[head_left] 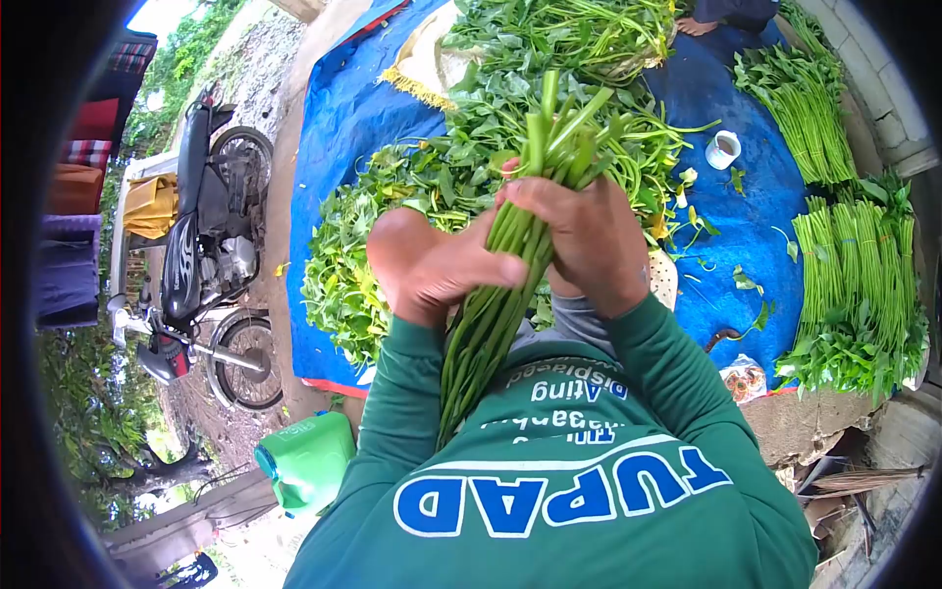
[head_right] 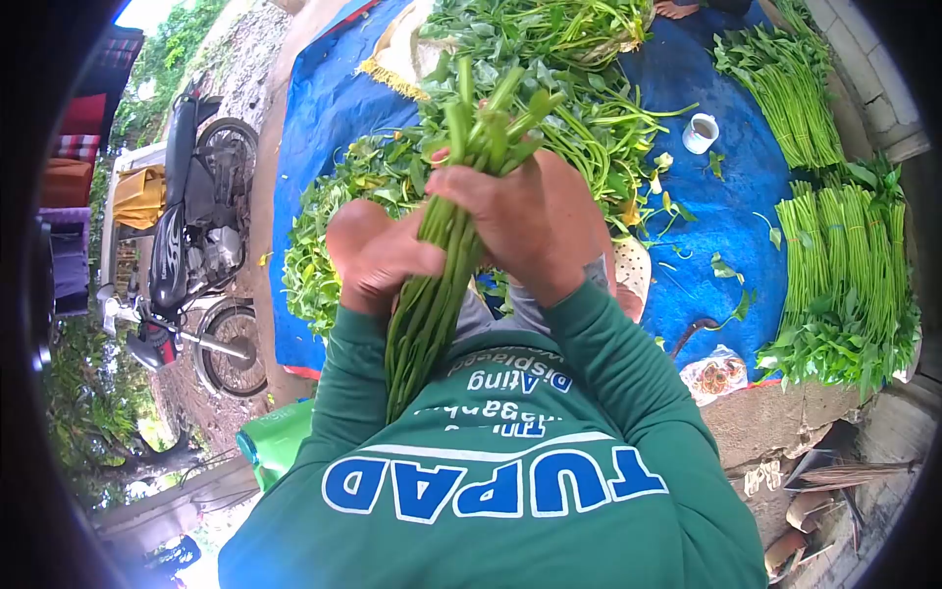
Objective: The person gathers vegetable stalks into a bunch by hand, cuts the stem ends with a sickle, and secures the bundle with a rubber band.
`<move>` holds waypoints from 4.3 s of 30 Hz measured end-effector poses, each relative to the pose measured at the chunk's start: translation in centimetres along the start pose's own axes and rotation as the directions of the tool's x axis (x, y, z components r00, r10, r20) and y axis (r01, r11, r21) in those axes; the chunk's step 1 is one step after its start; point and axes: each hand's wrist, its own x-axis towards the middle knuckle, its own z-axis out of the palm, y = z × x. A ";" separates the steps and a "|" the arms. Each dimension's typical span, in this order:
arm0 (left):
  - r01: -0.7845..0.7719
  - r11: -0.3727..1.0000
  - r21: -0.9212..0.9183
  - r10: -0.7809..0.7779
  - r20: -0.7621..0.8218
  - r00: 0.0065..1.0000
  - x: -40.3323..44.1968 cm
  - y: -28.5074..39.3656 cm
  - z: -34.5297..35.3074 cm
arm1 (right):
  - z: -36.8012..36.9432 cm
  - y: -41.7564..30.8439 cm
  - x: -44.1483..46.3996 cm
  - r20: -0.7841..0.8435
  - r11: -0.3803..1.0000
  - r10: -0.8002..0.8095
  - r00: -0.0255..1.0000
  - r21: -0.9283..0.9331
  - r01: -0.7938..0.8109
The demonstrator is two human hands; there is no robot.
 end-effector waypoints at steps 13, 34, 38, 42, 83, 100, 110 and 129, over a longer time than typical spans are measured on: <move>0.047 0.997 -0.054 -0.059 -0.240 0.969 -0.4 1.2 -0.5 | -3.0 1.9 -2.3 -0.175 0.977 0.189 0.966 0.132 -0.167; -0.037 0.998 0.052 0.050 -0.276 0.960 0.2 0.1 -1.4 | -2.2 4.0 1.0 -0.277 0.995 0.041 0.960 -0.076 -0.065; -0.035 0.988 0.152 0.072 -0.247 0.966 -0.1 -0.1 -1.6 | -0.7 4.0 0.4 -0.357 0.917 -0.260 0.897 -0.383 0.113; -0.028 0.991 0.128 0.057 -0.225 0.973 -0.7 0.4 -0.4 | -0.7 3.5 0.2 -0.305 0.981 -0.090 0.948 -0.190 0.032; -0.214 0.975 0.067 0.223 -0.376 0.900 -1.6 0.8 -0.9 | -1.1 -1.2 0.7 0.166 0.995 0.012 0.986 -0.098 0.004; -0.115 0.978 -0.173 0.078 -0.206 0.975 -1.8 -0.3 -3.8 | 1.7 6.2 4.2 0.153 0.886 -0.188 0.970 0.452 0.100; -0.041 0.995 -0.095 0.033 -0.088 0.996 -1.2 -0.7 -3.0 | 1.3 -3.9 2.4 0.108 1.000 0.008 0.994 -0.019 -0.006; -0.176 0.978 -0.109 0.125 -0.367 0.922 -3.7 3.2 -4.4 | 2.5 -0.9 6.6 -0.063 0.987 -0.066 0.996 -0.151 0.056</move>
